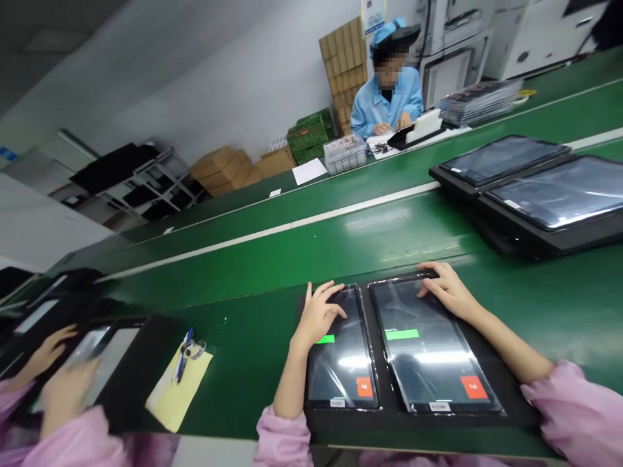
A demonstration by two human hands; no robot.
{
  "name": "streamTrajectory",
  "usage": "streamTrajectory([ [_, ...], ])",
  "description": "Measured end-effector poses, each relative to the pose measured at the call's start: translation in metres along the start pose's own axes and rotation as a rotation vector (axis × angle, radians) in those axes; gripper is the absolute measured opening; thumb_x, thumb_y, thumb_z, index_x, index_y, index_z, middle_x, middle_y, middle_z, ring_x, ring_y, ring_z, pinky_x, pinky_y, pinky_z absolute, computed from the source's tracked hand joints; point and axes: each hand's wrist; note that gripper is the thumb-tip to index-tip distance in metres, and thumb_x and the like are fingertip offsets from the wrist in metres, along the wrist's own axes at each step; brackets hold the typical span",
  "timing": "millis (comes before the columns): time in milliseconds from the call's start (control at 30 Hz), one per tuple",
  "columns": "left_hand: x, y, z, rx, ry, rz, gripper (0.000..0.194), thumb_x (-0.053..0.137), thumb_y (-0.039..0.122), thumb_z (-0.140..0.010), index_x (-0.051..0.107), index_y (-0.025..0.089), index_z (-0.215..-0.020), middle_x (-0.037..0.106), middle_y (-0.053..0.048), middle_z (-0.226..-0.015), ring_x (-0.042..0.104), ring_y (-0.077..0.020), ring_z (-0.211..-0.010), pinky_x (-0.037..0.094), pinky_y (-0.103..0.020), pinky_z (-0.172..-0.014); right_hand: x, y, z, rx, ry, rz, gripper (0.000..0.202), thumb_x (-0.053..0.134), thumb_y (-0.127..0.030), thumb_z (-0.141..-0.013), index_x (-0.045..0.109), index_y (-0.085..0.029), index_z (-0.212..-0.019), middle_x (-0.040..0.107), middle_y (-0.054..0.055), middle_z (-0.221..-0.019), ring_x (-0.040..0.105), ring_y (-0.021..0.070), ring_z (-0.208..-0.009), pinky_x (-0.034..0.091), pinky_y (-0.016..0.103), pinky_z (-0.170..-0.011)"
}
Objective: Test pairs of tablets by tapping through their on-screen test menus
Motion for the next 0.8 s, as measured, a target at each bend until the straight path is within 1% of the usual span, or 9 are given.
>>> streamTrajectory([
  [67,-0.002,-0.021,0.003,-0.043,0.034,0.078,0.084,0.005,0.077,-0.098,0.075,0.036,-0.121,0.050,-0.003,-0.160,0.037,-0.0326,-0.152,0.003,-0.072,-0.126,-0.001,-0.001,-0.003,0.031,0.016,-0.064,0.071,0.029,-0.065,-0.108,0.080,-0.028,-0.074,0.064,0.011,-0.122,0.054,0.0355,-0.117,0.044,0.056,-0.104],
  [133,-0.001,-0.044,0.003,-0.125,0.098,0.153,0.092,0.006,0.084,-0.092,0.062,0.032,-0.142,0.046,-0.009,-0.162,0.038,-0.0346,-0.152,0.012,-0.071,-0.126,0.000,-0.002,-0.005,0.069,0.044,-0.085,0.069,0.028,-0.068,-0.107,0.083,-0.029,-0.089,0.064,0.012,-0.120,0.055,0.0350,-0.116,0.045,0.055,-0.104],
  [200,0.002,-0.062,0.001,-0.157,0.157,0.265,0.100,0.000,0.086,-0.090,0.055,0.026,-0.149,0.053,-0.014,-0.156,0.046,-0.0331,-0.146,0.026,-0.064,-0.125,0.001,-0.003,-0.007,0.084,0.054,-0.076,0.068,0.028,-0.070,-0.106,0.082,-0.029,-0.101,0.063,0.012,-0.119,0.054,0.0348,-0.117,0.045,0.055,-0.106],
  [267,0.004,-0.069,-0.002,-0.126,0.187,0.361,0.103,-0.004,0.084,-0.091,0.055,0.023,-0.149,0.065,-0.014,-0.142,0.056,-0.0305,-0.136,0.035,-0.056,-0.122,0.002,-0.004,-0.007,0.078,0.045,-0.061,0.067,0.027,-0.069,-0.106,0.081,-0.030,-0.105,0.062,0.012,-0.119,0.054,0.0346,-0.118,0.044,0.055,-0.107],
  [367,0.001,-0.060,-0.007,-0.078,0.159,0.384,0.097,0.000,0.080,-0.095,0.058,0.023,-0.146,0.072,-0.012,-0.126,0.060,-0.0301,-0.126,0.036,-0.056,-0.120,0.001,0.000,-0.005,0.075,0.058,-0.055,0.066,0.027,-0.068,-0.107,0.080,-0.029,-0.107,0.062,0.013,-0.119,0.054,0.0344,-0.118,0.044,0.056,-0.107],
  [467,-0.008,-0.034,-0.012,-0.075,0.053,0.253,0.088,0.004,0.076,-0.098,0.061,0.027,-0.145,0.072,-0.010,-0.120,0.062,-0.0299,-0.121,0.032,-0.062,-0.121,-0.003,0.008,-0.002,0.088,0.096,-0.046,0.066,0.026,-0.068,-0.107,0.079,-0.029,-0.108,0.062,0.013,-0.119,0.054,0.0344,-0.118,0.044,0.055,-0.107],
  [633,-0.008,0.008,-0.016,-0.121,-0.086,-0.101,0.065,0.025,0.072,-0.102,0.054,0.040,-0.149,0.062,-0.009,-0.134,0.057,-0.0320,-0.130,-0.002,-0.080,-0.120,-0.010,0.015,0.001,0.081,0.042,-0.005,0.064,0.026,-0.066,-0.108,0.077,-0.029,-0.112,0.061,0.013,-0.119,0.053,0.0348,-0.119,0.043,0.056,-0.108],
  [700,-0.007,0.013,-0.013,-0.112,-0.109,-0.092,0.070,0.021,0.076,-0.100,0.060,0.039,-0.144,0.056,-0.011,-0.147,0.049,-0.0349,-0.140,-0.005,-0.080,-0.119,-0.010,0.013,0.002,0.074,0.035,0.008,0.064,0.025,-0.066,-0.108,0.077,-0.029,-0.113,0.061,0.013,-0.119,0.053,0.0352,-0.119,0.043,0.057,-0.108],
  [800,-0.009,0.008,-0.005,-0.024,-0.092,0.051,0.093,-0.001,0.080,-0.094,0.078,0.036,-0.116,0.053,-0.006,-0.155,0.041,-0.0342,-0.148,-0.007,-0.073,-0.124,-0.010,0.010,0.003,0.064,0.026,0.022,0.065,0.024,-0.065,-0.108,0.079,-0.030,-0.111,0.061,0.013,-0.121,0.053,0.0351,-0.119,0.043,0.057,-0.108],
])
Point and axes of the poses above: each hand's wrist, its own z-axis away from the middle knuckle, its own x-axis out of the palm, y = z × x
